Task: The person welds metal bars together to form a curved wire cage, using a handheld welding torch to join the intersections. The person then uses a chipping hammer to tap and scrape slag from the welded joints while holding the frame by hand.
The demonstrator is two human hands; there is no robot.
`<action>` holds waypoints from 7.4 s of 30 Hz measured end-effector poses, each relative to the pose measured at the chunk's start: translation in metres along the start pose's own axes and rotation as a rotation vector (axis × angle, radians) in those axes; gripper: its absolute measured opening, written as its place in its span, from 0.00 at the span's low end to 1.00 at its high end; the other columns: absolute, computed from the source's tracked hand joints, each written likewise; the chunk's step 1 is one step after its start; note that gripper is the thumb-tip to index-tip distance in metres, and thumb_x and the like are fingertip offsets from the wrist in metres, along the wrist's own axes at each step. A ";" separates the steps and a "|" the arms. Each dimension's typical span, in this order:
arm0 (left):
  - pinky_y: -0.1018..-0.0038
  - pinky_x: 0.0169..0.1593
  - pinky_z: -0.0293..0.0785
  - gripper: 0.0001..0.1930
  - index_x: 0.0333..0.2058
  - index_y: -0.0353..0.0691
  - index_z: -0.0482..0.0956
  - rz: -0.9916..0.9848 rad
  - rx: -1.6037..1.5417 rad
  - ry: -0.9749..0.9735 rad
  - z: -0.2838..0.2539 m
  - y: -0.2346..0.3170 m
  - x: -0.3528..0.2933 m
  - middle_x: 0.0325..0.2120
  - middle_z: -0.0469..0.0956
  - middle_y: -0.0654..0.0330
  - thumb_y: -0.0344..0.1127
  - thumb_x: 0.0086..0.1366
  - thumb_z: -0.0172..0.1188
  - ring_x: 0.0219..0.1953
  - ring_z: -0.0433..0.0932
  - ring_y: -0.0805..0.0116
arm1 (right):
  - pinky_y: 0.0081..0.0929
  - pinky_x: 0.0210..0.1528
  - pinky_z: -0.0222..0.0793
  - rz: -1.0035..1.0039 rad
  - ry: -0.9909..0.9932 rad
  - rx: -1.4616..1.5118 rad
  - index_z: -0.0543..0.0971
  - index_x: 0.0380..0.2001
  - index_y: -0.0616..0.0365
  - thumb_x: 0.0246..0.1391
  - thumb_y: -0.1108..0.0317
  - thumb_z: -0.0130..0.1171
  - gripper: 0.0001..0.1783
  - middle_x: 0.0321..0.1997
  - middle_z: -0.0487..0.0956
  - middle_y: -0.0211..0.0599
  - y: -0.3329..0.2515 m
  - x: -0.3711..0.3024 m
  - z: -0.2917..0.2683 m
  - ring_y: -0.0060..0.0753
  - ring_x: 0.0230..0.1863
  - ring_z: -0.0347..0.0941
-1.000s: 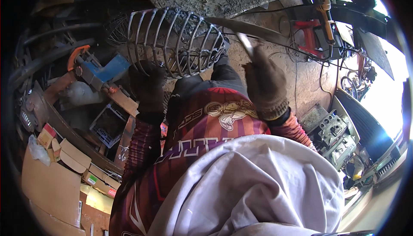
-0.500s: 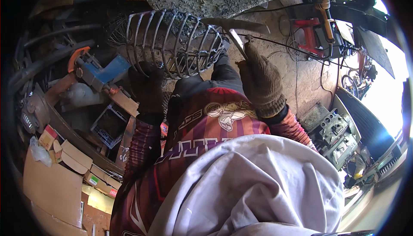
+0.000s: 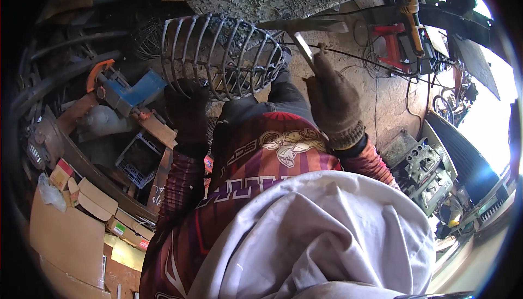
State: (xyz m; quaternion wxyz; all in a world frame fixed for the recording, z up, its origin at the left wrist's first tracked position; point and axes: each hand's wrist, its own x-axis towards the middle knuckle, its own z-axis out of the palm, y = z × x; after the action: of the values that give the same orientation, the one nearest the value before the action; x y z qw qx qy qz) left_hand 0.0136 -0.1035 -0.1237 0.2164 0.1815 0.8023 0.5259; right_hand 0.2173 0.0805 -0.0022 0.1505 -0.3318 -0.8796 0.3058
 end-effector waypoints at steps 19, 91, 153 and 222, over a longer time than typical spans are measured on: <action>0.72 0.32 0.69 0.17 0.26 0.40 0.69 -0.015 0.121 0.037 0.000 0.024 0.002 0.21 0.69 0.66 0.39 0.46 0.69 0.24 0.68 0.74 | 0.38 0.34 0.74 -0.065 0.054 0.009 0.70 0.57 0.58 0.57 0.74 0.54 0.23 0.34 0.80 0.42 -0.026 0.021 -0.012 0.48 0.33 0.78; 0.68 0.35 0.70 0.15 0.32 0.38 0.70 0.072 0.166 -0.027 -0.003 0.018 -0.002 0.27 0.71 0.62 0.35 0.50 0.67 0.29 0.71 0.70 | 0.43 0.27 0.71 -0.005 -0.043 -0.140 0.70 0.59 0.50 0.53 0.68 0.59 0.28 0.30 0.79 0.46 -0.009 0.006 -0.001 0.51 0.29 0.77; 0.75 0.33 0.69 0.17 0.29 0.41 0.68 -0.029 -0.309 -0.080 -0.008 0.007 -0.007 0.26 0.71 0.65 0.27 0.47 0.71 0.30 0.71 0.73 | 0.30 0.38 0.74 0.028 -0.054 0.012 0.72 0.58 0.58 0.55 0.74 0.60 0.26 0.39 0.81 0.46 -0.004 0.011 -0.001 0.41 0.36 0.80; 0.71 0.26 0.63 0.19 0.24 0.40 0.65 -0.022 -0.162 -0.122 -0.007 0.030 -0.013 0.17 0.62 0.68 0.34 0.51 0.71 0.20 0.62 0.76 | 0.32 0.39 0.74 -0.186 0.053 -0.108 0.72 0.58 0.59 0.53 0.75 0.60 0.26 0.44 0.80 0.50 -0.012 0.019 -0.007 0.42 0.38 0.81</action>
State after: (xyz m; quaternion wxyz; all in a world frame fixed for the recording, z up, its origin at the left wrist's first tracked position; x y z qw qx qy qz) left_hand 0.0222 -0.1040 -0.0915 0.2845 0.1861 0.7443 0.5748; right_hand 0.2002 0.0894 0.0120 0.1832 -0.2644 -0.9176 0.2336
